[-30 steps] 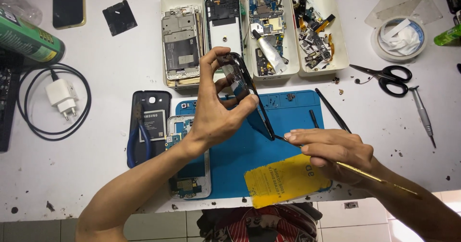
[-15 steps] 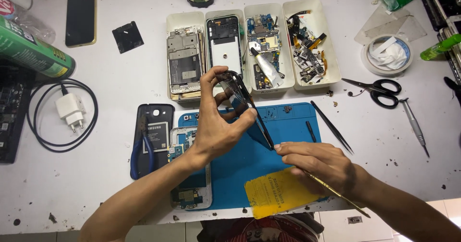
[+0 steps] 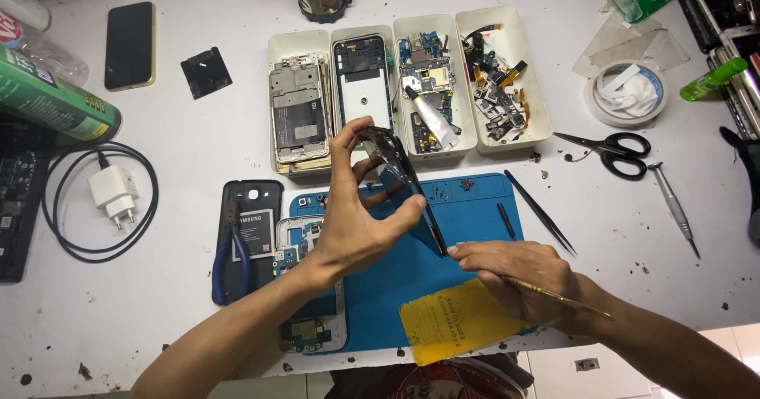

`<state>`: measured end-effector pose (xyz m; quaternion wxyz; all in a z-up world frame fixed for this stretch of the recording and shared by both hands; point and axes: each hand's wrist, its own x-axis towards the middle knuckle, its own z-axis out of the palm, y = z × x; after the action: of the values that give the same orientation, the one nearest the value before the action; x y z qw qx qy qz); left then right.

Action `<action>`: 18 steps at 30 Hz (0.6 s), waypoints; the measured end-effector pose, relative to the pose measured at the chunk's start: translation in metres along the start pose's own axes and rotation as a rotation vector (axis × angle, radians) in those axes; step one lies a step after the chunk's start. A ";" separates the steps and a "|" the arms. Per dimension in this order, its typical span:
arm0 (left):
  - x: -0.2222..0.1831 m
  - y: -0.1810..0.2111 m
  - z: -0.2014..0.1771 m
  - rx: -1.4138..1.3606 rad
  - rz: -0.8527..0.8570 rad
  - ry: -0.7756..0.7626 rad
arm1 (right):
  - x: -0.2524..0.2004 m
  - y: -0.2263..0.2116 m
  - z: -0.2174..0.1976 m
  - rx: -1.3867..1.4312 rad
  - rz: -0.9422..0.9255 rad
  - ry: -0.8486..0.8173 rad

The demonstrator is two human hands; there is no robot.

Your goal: Disassembling a mobile phone using a prying tool and a thin plastic card

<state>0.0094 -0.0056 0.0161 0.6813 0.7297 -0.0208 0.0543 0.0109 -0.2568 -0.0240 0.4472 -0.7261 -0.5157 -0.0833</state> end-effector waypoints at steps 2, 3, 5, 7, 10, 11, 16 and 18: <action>-0.003 -0.001 0.002 0.048 0.000 -0.038 | 0.001 0.000 0.001 -0.015 0.005 0.026; -0.005 -0.002 0.004 0.095 0.002 -0.074 | 0.001 0.000 0.002 -0.032 0.009 0.051; -0.006 0.000 0.006 0.090 -0.012 -0.072 | 0.004 0.001 -0.002 -0.027 -0.013 0.024; -0.010 0.001 0.009 0.084 -0.035 -0.065 | 0.003 0.003 -0.002 -0.014 -0.032 -0.007; -0.013 0.000 0.012 0.114 -0.043 -0.049 | 0.001 0.007 -0.003 -0.008 -0.124 -0.017; -0.014 -0.002 0.013 0.104 -0.047 -0.037 | 0.002 0.006 -0.005 -0.008 -0.127 -0.044; -0.013 -0.004 0.010 0.021 -0.077 -0.057 | 0.007 0.002 -0.006 0.014 -0.081 -0.045; -0.014 -0.004 0.011 -0.049 -0.042 -0.054 | 0.009 -0.002 -0.005 0.045 -0.001 -0.002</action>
<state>-0.0033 -0.0168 0.0097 0.6992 0.7142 -0.0254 0.0197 0.0153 -0.2538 -0.0147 0.4629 -0.7156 -0.5182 -0.0714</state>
